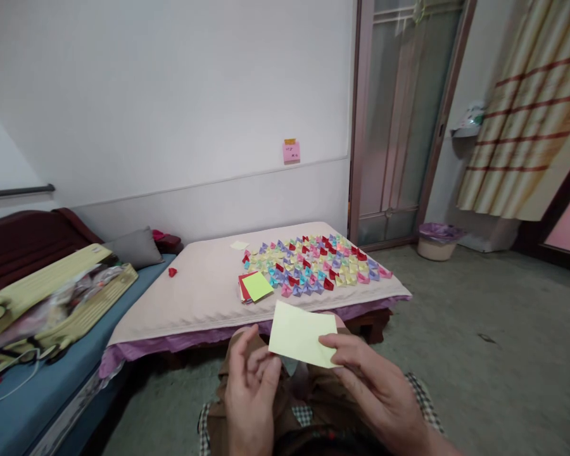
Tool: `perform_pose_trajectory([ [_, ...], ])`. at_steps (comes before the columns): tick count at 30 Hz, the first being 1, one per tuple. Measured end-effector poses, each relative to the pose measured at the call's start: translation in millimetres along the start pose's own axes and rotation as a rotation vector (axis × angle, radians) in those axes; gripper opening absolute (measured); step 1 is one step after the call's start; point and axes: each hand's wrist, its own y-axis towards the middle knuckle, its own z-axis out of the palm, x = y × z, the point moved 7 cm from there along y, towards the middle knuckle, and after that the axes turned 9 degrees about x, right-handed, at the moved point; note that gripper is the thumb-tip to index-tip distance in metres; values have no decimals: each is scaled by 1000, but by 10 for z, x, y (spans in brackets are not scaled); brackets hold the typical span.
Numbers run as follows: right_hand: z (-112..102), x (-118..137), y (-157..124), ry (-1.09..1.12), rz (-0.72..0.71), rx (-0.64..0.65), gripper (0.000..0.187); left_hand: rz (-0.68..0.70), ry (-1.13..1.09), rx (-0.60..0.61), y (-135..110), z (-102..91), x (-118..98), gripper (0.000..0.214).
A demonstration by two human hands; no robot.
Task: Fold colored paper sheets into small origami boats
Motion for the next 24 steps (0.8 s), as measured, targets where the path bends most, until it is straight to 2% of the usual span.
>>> perform_pose_trajectory([
  [2,31,35,-32,-58,-100,2,19,-230,-388,49,24,117,121,50],
  [4,69,54,-61,-110,-177,19,24,-378,-623,151,9,270,141,51],
  [6,111,72,-90,-139,-246,44,28,-432,-660,228,-19,351,118,47],
  [9,163,93,-128,-104,-300,82,36,-420,-548,238,-41,344,113,45],
  [10,166,76,-126,-56,-269,86,39,-415,-515,224,-42,325,125,44],
  [12,132,-38,-94,144,-86,50,43,-398,-465,175,-31,268,159,41],
  [15,140,-292,-67,649,284,-28,45,-385,-393,109,-8,185,230,44],
  [18,253,-392,-23,981,474,-7,57,-395,-312,87,-13,166,300,49],
  [21,332,-440,22,1043,552,3,68,-386,-275,109,-37,207,326,48],
  [24,344,-472,20,970,607,-44,61,-386,-272,120,-50,230,330,48],
])
